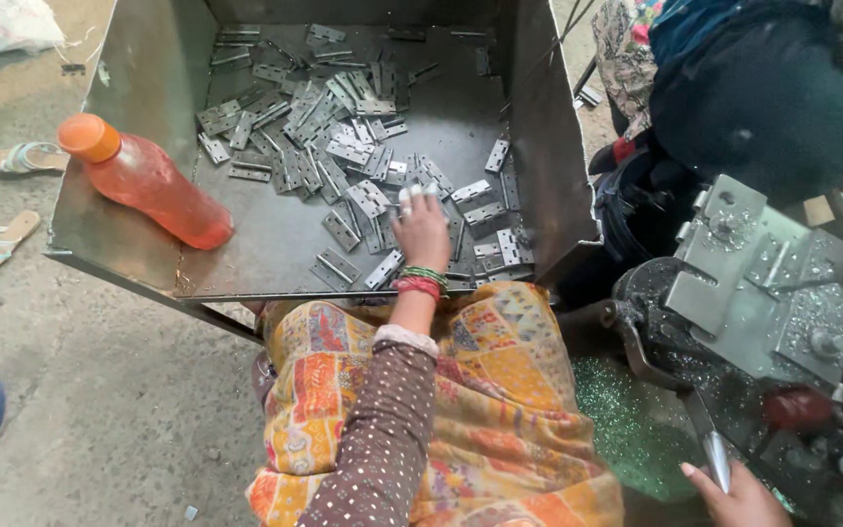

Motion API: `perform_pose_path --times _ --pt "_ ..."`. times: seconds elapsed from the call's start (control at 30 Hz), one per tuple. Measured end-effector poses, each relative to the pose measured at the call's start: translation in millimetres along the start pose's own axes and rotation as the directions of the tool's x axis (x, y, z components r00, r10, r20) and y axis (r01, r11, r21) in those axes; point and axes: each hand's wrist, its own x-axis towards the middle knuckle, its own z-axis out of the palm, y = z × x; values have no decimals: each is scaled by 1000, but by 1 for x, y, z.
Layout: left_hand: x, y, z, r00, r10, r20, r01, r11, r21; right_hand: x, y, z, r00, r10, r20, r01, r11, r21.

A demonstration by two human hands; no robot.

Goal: The person repeatedly picks small metal brackets from a metal bin, places them into a press machine, and operates the lever to punch holes. The processed parts are dropped back into the bin. The task is performed continuously throughout the clip.

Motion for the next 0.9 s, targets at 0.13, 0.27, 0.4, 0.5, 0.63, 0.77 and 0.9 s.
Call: perform_pose_path --times 0.13,0.27,0.4,0.5,0.63,0.77,0.9 --pt "-15 -48 27 981 85 174 -100 992 80 36 30 8 972 -210 107 193 970 151" --pt "-31 -62 44 961 243 128 -260 957 129 73 60 31 988 -92 122 82 993 87" --pt "-32 -64 56 956 269 115 -280 955 99 82 72 37 996 -85 31 75 971 225" --pt "-27 -69 57 965 247 93 -250 968 15 81 61 27 973 -196 124 179 974 138" --pt "-33 -69 49 982 166 94 -157 983 -97 51 26 5 957 -198 212 158 969 192" --pt "-32 -67 26 998 -25 57 37 975 -218 8 -14 -10 992 -88 88 79 992 94" --pt "-15 -24 -17 976 -191 104 217 862 -459 -33 -35 -14 988 141 62 -151 968 199"
